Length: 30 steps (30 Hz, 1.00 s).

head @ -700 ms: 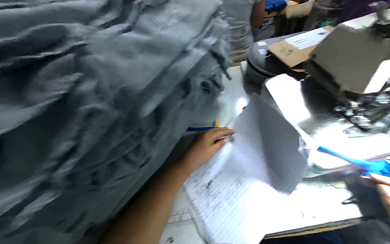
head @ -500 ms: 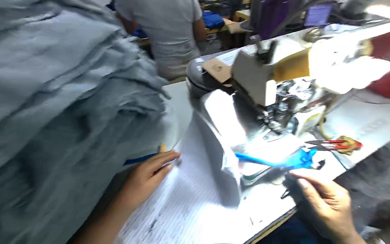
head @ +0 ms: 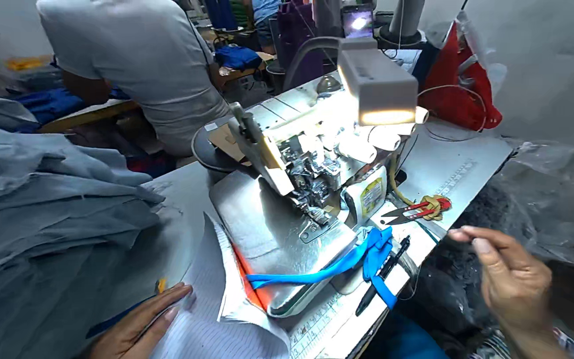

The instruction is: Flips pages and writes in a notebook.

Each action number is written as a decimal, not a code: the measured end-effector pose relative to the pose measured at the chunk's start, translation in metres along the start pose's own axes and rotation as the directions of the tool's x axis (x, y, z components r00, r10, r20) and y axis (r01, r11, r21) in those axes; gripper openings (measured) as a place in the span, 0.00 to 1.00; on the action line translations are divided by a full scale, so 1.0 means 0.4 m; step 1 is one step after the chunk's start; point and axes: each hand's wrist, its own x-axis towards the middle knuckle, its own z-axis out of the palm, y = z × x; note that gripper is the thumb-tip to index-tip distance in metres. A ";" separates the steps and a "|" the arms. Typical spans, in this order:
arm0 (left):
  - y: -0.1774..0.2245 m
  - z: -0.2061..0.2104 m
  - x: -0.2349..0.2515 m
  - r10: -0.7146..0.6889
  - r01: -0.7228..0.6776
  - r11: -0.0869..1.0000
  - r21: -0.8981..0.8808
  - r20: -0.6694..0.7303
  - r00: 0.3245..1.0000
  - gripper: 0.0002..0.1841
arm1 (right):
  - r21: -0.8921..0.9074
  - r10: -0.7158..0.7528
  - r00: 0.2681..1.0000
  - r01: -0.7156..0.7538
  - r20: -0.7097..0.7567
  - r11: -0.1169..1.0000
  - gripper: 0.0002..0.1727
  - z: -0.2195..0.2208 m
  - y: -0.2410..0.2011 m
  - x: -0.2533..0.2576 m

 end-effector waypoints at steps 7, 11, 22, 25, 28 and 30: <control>0.001 0.001 0.002 -0.005 0.005 1.000 -0.011 -0.003 1.000 0.18 | -0.149 0.131 0.979 -0.154 -0.153 0.977 0.11 -0.068 0.022 0.027; -0.008 0.000 -0.001 0.008 -0.008 1.000 -0.023 -0.017 1.000 0.17 | -0.220 0.127 0.983 -0.155 -0.135 0.963 0.13 -0.055 0.023 0.042; 0.017 0.009 -0.005 -0.070 0.070 0.998 0.005 -0.063 0.996 0.17 | -0.323 -0.164 0.781 0.426 0.602 0.845 0.15 0.056 0.046 0.036; -0.002 0.022 -0.011 -0.079 0.087 0.995 0.058 -0.140 0.987 0.19 | -0.300 -0.220 0.720 0.519 0.658 0.801 0.14 0.060 0.052 0.068; -0.015 0.036 -0.006 -0.040 0.064 0.991 0.119 -0.200 0.979 0.21 | -0.211 -0.310 0.613 0.628 0.727 0.749 0.18 0.036 0.070 0.096; -0.001 0.040 -0.002 -0.054 0.084 0.986 0.142 -0.203 0.978 0.21 | -0.146 -0.337 0.547 0.659 0.766 0.737 0.18 0.009 0.092 0.113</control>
